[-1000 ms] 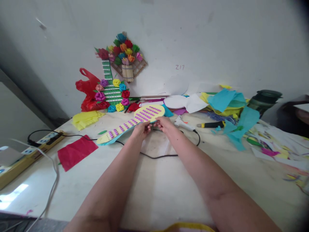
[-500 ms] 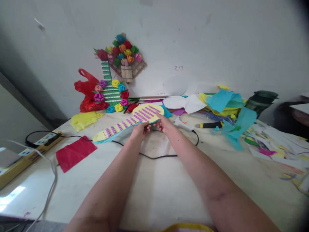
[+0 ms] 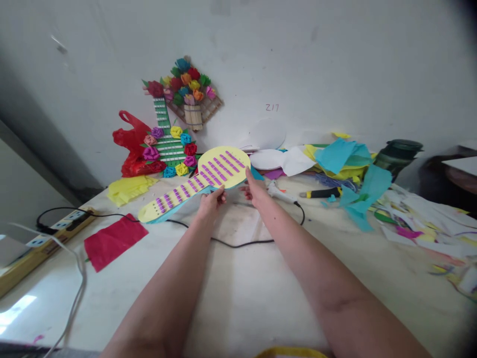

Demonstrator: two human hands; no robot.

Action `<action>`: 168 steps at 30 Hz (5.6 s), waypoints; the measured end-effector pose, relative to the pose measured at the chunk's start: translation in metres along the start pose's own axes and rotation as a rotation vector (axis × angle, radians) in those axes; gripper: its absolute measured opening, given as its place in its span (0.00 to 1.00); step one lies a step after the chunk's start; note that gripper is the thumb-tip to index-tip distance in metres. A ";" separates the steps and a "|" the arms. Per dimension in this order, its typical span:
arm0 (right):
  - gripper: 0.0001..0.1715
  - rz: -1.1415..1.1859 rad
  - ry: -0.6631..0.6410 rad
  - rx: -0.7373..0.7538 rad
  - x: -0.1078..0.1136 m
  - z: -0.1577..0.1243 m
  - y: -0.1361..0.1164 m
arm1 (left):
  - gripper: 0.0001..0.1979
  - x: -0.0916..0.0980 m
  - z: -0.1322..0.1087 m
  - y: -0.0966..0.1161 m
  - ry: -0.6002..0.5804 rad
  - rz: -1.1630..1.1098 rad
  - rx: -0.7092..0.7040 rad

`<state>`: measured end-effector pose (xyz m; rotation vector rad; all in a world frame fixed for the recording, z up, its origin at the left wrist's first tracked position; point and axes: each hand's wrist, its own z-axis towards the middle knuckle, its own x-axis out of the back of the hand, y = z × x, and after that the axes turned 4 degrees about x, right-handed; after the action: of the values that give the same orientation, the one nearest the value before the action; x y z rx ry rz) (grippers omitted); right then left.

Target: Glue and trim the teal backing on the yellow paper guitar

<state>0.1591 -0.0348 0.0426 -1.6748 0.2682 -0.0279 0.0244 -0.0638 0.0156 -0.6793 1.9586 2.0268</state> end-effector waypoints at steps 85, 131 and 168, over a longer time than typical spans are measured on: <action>0.38 -1.149 -0.398 1.198 0.002 -0.012 0.022 | 0.04 0.023 0.018 0.022 0.204 0.104 0.339; 0.37 -1.050 -0.364 1.076 -0.003 -0.012 0.017 | 0.04 0.022 0.014 0.020 0.193 0.193 0.257; 0.35 -1.033 -0.327 1.087 0.000 -0.007 0.014 | 0.03 0.021 0.012 0.015 0.163 0.128 0.191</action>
<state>0.1557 -0.0435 0.0301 -0.5583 -0.7668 -0.5615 -0.0027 -0.0562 0.0190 -0.7106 2.3077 1.8725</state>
